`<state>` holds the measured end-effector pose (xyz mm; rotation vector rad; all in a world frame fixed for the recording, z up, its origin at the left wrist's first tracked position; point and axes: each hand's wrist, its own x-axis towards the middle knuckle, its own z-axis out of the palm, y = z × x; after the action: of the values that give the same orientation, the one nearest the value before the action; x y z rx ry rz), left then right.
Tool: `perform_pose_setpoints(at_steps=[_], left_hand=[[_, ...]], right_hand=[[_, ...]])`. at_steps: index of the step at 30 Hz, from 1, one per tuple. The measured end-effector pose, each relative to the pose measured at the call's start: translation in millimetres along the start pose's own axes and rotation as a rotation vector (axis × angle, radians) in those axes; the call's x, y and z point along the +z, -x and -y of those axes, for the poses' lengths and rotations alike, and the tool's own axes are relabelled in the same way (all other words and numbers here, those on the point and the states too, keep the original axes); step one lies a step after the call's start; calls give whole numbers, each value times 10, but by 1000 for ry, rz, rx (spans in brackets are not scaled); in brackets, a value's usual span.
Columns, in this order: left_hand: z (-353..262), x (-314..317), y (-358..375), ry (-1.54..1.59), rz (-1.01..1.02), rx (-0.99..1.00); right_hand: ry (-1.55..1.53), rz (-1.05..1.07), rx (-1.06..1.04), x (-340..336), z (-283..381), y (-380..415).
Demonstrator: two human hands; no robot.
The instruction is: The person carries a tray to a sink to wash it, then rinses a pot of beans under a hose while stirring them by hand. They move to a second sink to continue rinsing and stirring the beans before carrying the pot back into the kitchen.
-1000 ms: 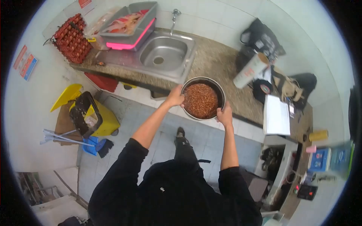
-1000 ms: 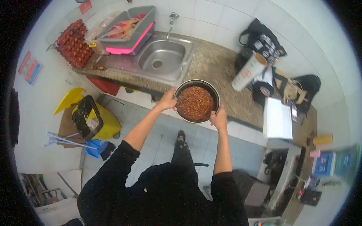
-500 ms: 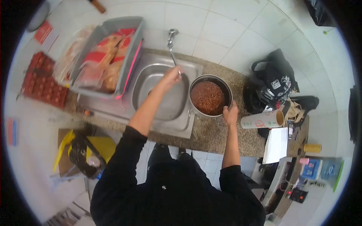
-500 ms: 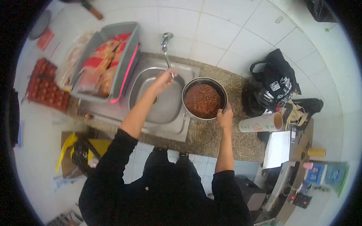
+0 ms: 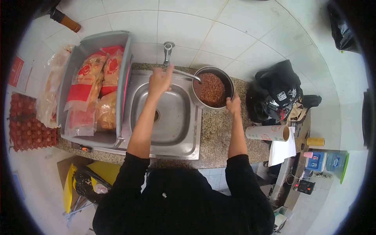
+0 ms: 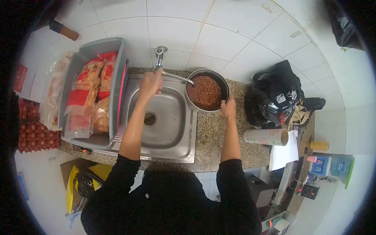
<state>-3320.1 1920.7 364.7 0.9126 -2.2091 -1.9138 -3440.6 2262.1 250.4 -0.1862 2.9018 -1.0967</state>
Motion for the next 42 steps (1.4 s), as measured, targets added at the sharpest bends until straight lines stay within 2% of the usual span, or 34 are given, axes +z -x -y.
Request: perform_pose_setpoints(at_steps=[1,2,4,5,7,10,11,13,15,17,18,20,21,23,24,26,28,30,31,32,34,35,36,39,42], left_hand=[[-112,-82,-22,60,45,-10],[-158,-121,-68,123,88,-26],[-138,-49,-506,294,442,-90],[-173,7,-680,298,440,-92],[-327,152,-990,234,617,-59],[-421,472,-1321,351,519,-87],[-488,539,-1253,343,517,-86],[-572,614,-965,330,359,-32],[-413,608,-711,-7,247,145],[28,691,-283,31,49,262],[285,729,-98,40,45,114],[852,833,140,101,156,7],[984,890,266,120,218,-63],[1009,1037,439,155,263,-106],[998,1113,441,203,299,-140],[1043,1264,346,223,357,-107],[1115,1361,299,246,406,-79],[1127,1418,266,248,369,-85],[1141,1448,258,245,371,-82],[1154,1459,239,254,364,-78],[1205,1467,210,262,350,-85],[1241,1493,180,291,341,-72],[1253,1509,180,321,334,-61],[1193,1513,227,329,314,-69],[1104,1481,280,341,310,-96]], right_hand=[[-54,43,108,1,-32,-39],[-51,53,113,-49,99,-3],[-70,87,145,-161,329,70],[-66,90,144,-185,313,88],[-109,141,103,-184,292,75],[18,50,13,-117,221,115],[-13,70,28,54,-105,-27],[-32,113,66,-71,107,73],[-52,150,106,-146,234,136],[-16,150,123,-149,224,132],[-25,150,129,-154,206,148],[394,36,-6,-151,237,134],[385,35,5,-149,285,140],[539,-155,-185,-178,454,169],[537,-160,-179,-185,613,140],[227,-218,-518,-150,914,-32],[82,-33,-519,218,745,-485],[121,49,-545,684,448,-779],[160,130,-565,803,377,-847],[156,126,-568,833,409,-838],[223,341,-575,912,404,-659],[286,504,-557,867,402,-596],[285,510,-553,808,392,-470],[324,756,-634,573,386,-225],[303,706,-640,196,495,-201]])
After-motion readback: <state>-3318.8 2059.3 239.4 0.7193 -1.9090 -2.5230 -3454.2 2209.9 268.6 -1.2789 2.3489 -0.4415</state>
